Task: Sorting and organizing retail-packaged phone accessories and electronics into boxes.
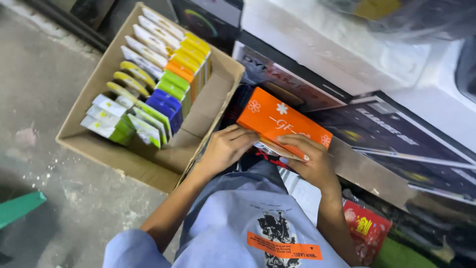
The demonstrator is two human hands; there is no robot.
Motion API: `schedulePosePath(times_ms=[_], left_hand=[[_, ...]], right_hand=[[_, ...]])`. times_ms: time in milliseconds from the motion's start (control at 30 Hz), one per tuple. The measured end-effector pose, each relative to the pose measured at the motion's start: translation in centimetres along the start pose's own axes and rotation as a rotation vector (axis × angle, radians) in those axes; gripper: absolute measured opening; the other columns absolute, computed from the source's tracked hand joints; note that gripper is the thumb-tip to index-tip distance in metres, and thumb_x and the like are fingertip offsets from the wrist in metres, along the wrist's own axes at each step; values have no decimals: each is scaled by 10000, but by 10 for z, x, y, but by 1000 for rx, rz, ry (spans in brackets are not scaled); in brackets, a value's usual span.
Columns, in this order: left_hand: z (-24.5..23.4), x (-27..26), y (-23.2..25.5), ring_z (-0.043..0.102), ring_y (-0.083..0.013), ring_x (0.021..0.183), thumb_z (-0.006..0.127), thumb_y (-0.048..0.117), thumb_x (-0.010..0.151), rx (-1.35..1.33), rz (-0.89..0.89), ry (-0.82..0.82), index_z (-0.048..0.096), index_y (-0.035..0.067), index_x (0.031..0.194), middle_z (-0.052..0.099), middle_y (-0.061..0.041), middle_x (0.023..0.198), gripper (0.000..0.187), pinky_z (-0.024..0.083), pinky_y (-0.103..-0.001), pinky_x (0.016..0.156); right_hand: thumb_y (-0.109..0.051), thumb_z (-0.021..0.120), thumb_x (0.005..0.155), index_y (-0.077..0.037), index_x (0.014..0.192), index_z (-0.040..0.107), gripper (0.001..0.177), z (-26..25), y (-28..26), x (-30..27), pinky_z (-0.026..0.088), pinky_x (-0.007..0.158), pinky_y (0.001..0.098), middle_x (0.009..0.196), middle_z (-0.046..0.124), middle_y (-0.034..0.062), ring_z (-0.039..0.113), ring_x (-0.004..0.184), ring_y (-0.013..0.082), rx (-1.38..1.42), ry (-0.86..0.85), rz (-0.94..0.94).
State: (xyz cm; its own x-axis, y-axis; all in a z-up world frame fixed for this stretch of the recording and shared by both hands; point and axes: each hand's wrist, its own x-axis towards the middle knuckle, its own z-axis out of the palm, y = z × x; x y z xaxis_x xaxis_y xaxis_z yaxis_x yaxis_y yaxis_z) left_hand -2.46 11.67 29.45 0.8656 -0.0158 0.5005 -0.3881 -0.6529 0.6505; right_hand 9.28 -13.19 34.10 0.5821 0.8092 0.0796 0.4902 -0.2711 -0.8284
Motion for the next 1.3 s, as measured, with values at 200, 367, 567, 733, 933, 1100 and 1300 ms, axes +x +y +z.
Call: schedulePosePath(times_ms=[200,367,567,733,933,1100,1300], left_hand=[[-69,-29,34,708,-285,969,720,27,881,-5,-225,185,725,22,1067,735,-98,1057,187,573,-378,872],[-105,-71,35,720,-274,933,734,27,879,56,-392,304,742,35,1025,757,-97,1037,147,563,-358,853],[-122,-118,18,631,-280,1231,650,51,960,-13,-755,630,625,42,1310,658,-151,1320,350,478,-379,1057],[-72,-193,-63,431,-265,1479,531,123,1031,-346,-913,949,360,63,1568,421,-182,1611,566,358,-382,1205],[-15,-239,-146,260,-261,1538,518,246,1004,-533,-1083,1047,200,41,1615,263,-205,1670,718,217,-366,1229],[-4,-239,-189,404,-305,1417,509,318,989,-781,-1030,1238,221,-17,1590,409,-238,1565,747,312,-389,1163],[5,-247,-207,426,-292,1405,534,370,973,-685,-1141,1310,147,-3,1588,381,-217,1562,817,332,-374,1162]], right_hand=[[-42,738,801,-41,1142,712,342,9,-65,46,557,828,337,1087,732,107,716,975,238,-76,-65,-195],[-32,700,860,-27,1063,721,205,49,-95,85,546,697,332,943,707,104,699,803,228,-75,-195,-328],[-38,679,945,23,1047,699,121,138,-112,129,525,692,381,903,669,153,678,797,308,4,-196,-443],[-60,686,935,41,1050,686,154,233,-86,155,526,703,419,919,683,186,688,822,356,94,-176,-418],[-108,738,897,51,898,661,178,307,-58,173,510,718,463,860,672,235,680,838,415,18,-198,-243],[-85,734,869,50,995,681,193,336,-33,178,531,724,445,885,695,229,687,826,400,68,-148,-273],[-100,707,870,9,1008,704,176,321,-42,177,572,711,397,869,730,177,738,781,300,193,-241,-145]])
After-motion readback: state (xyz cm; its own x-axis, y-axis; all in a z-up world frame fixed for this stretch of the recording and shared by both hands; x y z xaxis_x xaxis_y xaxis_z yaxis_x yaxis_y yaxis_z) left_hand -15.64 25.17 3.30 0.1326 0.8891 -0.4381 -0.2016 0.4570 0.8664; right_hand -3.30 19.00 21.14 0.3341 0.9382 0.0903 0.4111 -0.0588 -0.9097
